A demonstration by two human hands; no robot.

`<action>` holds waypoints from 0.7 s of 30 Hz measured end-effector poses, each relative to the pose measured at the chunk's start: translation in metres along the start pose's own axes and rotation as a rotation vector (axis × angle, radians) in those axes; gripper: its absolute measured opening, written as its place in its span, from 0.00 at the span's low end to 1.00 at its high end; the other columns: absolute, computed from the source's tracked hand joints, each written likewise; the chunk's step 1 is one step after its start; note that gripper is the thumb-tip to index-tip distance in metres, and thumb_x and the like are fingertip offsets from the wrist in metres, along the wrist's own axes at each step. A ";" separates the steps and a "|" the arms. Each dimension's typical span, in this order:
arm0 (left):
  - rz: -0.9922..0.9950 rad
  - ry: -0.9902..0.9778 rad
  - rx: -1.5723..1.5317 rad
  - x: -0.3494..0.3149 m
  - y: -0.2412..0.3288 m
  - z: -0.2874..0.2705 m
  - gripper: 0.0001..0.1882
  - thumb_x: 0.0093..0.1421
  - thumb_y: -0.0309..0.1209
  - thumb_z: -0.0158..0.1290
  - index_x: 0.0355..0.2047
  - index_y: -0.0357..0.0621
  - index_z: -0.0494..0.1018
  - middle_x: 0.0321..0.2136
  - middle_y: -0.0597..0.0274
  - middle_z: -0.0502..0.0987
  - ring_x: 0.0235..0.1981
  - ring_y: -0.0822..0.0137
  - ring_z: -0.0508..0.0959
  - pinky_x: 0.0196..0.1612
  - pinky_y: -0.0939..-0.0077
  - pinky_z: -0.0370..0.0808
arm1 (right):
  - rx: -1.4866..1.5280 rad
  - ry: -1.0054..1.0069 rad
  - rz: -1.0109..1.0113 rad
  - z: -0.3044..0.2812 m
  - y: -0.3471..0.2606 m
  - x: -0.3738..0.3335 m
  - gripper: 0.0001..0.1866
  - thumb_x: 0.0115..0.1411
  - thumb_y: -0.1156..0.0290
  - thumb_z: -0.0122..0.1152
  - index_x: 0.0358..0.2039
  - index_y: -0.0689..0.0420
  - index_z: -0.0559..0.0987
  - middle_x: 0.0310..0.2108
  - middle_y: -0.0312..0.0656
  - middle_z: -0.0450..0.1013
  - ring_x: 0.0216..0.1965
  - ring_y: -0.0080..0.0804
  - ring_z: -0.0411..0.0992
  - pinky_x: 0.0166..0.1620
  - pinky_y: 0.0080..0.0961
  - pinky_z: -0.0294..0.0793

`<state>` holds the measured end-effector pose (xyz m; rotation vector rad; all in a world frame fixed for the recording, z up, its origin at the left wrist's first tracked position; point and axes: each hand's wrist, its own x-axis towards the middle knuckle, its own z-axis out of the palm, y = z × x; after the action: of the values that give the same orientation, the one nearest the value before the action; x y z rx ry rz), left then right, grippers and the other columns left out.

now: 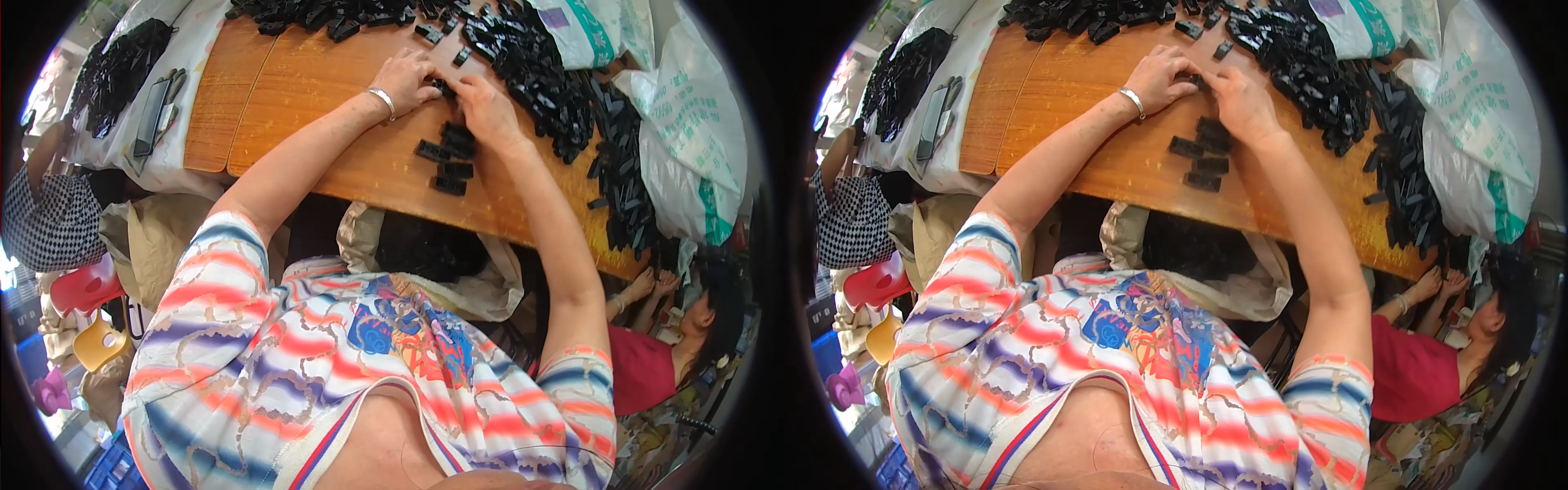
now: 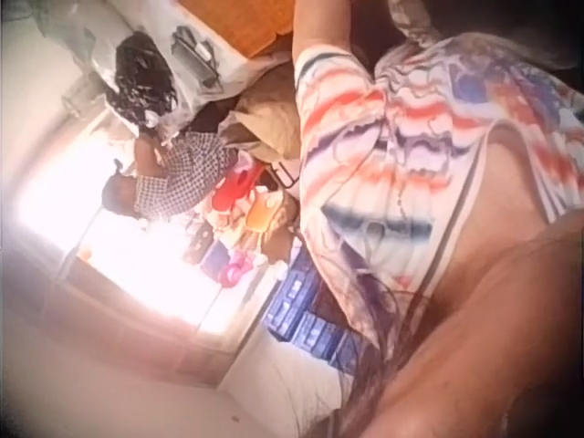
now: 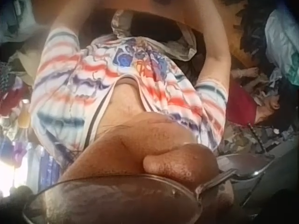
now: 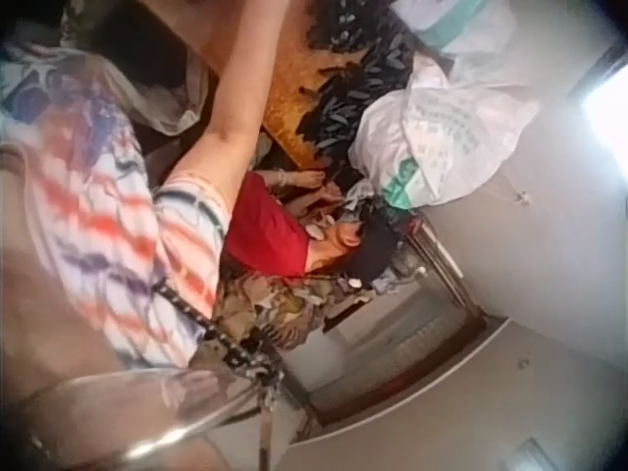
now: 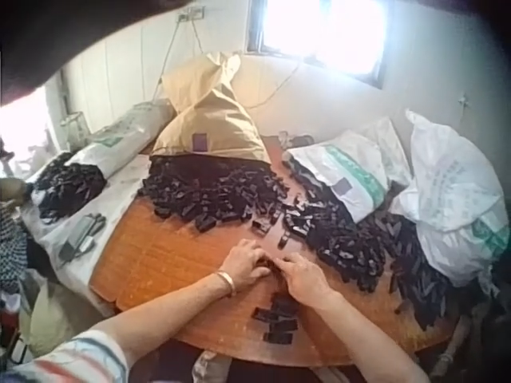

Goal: Inspecting and sorting small black plastic components on a workbench in a workshop environment.

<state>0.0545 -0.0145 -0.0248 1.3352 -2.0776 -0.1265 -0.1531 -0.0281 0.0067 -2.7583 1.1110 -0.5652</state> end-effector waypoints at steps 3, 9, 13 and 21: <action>-0.003 -0.051 0.011 -0.011 0.008 -0.002 0.13 0.56 0.38 0.58 0.40 0.48 0.79 0.40 0.59 0.75 0.47 0.54 0.71 0.52 0.61 0.70 | 0.093 0.006 0.037 -0.002 0.004 -0.009 0.19 0.61 0.75 0.50 0.50 0.46 0.80 0.44 0.45 0.74 0.45 0.49 0.74 0.47 0.41 0.75; 0.007 -0.072 -0.139 -0.055 0.047 -0.012 0.12 0.59 0.32 0.53 0.42 0.47 0.79 0.41 0.57 0.75 0.47 0.52 0.71 0.54 0.62 0.68 | 0.200 0.139 0.013 -0.005 -0.022 -0.063 0.19 0.56 0.77 0.50 0.46 0.51 0.82 0.41 0.46 0.75 0.45 0.47 0.72 0.48 0.37 0.73; -0.033 -0.023 -0.250 -0.098 0.088 -0.016 0.12 0.60 0.28 0.51 0.43 0.43 0.78 0.40 0.51 0.75 0.47 0.49 0.71 0.54 0.60 0.68 | 0.207 0.173 0.022 -0.018 -0.066 -0.107 0.18 0.55 0.76 0.51 0.45 0.56 0.82 0.40 0.49 0.74 0.42 0.49 0.72 0.46 0.37 0.73; -0.097 -0.046 -0.539 -0.144 0.132 -0.048 0.17 0.58 0.20 0.51 0.48 0.38 0.73 0.45 0.50 0.74 0.47 0.51 0.75 0.51 0.65 0.72 | 0.294 0.137 -0.005 -0.036 -0.108 -0.162 0.16 0.53 0.81 0.52 0.42 0.58 0.81 0.38 0.47 0.75 0.39 0.47 0.74 0.43 0.37 0.75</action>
<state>0.0174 0.1817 -0.0011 1.0981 -1.8310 -0.7109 -0.2047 0.1627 0.0173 -2.5014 0.9579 -0.8539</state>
